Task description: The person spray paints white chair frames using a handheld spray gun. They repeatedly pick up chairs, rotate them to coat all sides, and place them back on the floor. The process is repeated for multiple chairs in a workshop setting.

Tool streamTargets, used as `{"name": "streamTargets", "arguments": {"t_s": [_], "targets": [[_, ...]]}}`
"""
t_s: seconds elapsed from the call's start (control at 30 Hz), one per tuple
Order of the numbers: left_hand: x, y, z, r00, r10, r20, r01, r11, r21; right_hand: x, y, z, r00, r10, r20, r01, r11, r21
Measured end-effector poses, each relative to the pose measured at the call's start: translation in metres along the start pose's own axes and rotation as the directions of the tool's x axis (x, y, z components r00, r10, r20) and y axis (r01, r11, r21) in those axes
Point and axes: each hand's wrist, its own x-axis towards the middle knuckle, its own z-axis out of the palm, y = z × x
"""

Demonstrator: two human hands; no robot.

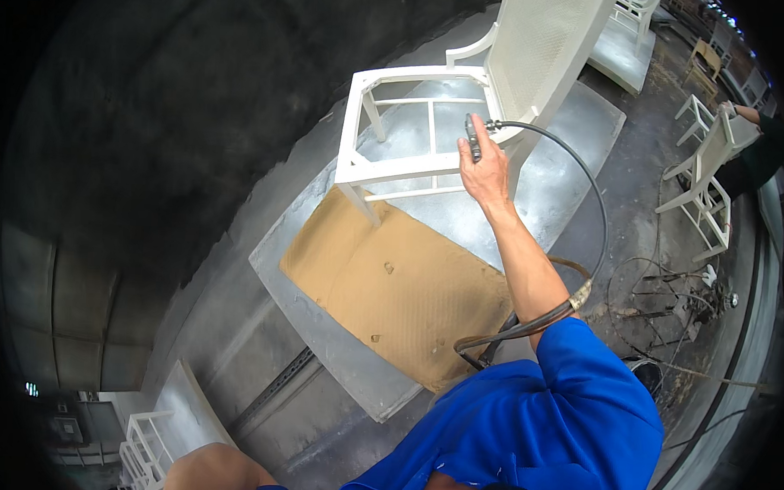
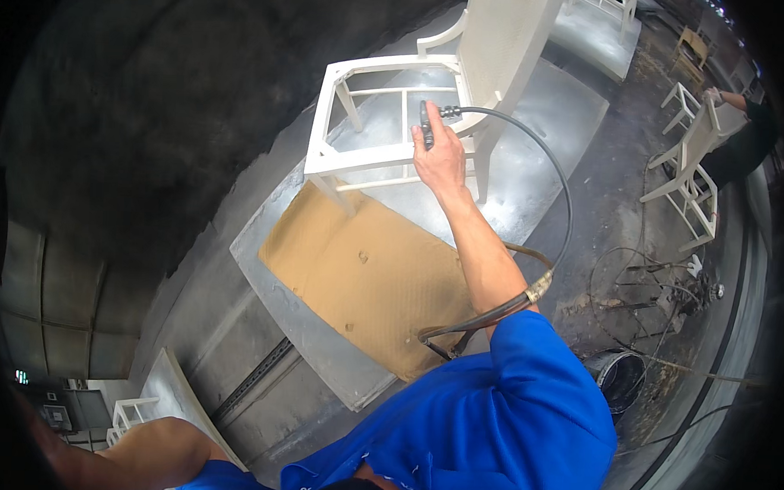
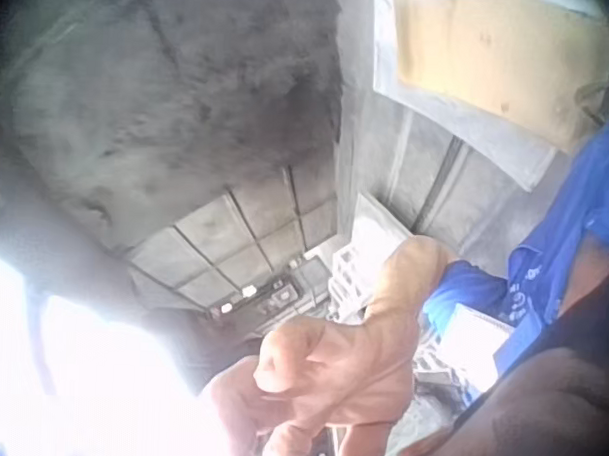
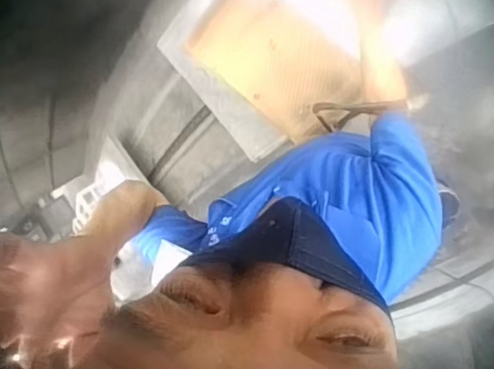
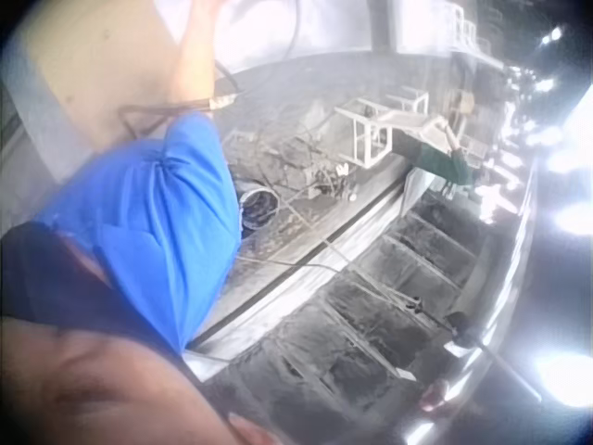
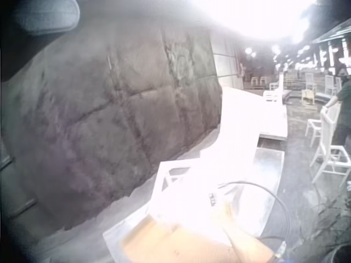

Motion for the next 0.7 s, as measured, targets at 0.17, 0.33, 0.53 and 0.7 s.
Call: {"name": "streamTargets", "arguments": {"t_s": [0.17,0.33,0.53,0.7], "targets": [[0.008,0.006,0.010,1.000,0.014,-0.004,-0.014,1.000,0.005,0.018,-0.007,0.012,0.982,-0.188,-0.033,0.190,0.979,0.078],[0.019,0.010,0.029,1.000,0.018,-0.002,-0.018,1.000,0.003,0.016,-0.011,0.022,0.975,-0.183,0.126,0.135,0.939,0.316],[0.033,0.011,0.039,1.000,0.008,0.006,-0.008,1.000,0.007,0.022,-0.006,0.009,0.987,-0.162,0.020,0.152,0.956,0.250],[0.039,0.021,0.035,1.000,0.004,-0.018,-0.004,1.000,0.012,0.008,-0.004,-0.047,0.999,-0.020,0.038,0.010,0.970,0.241]]}}
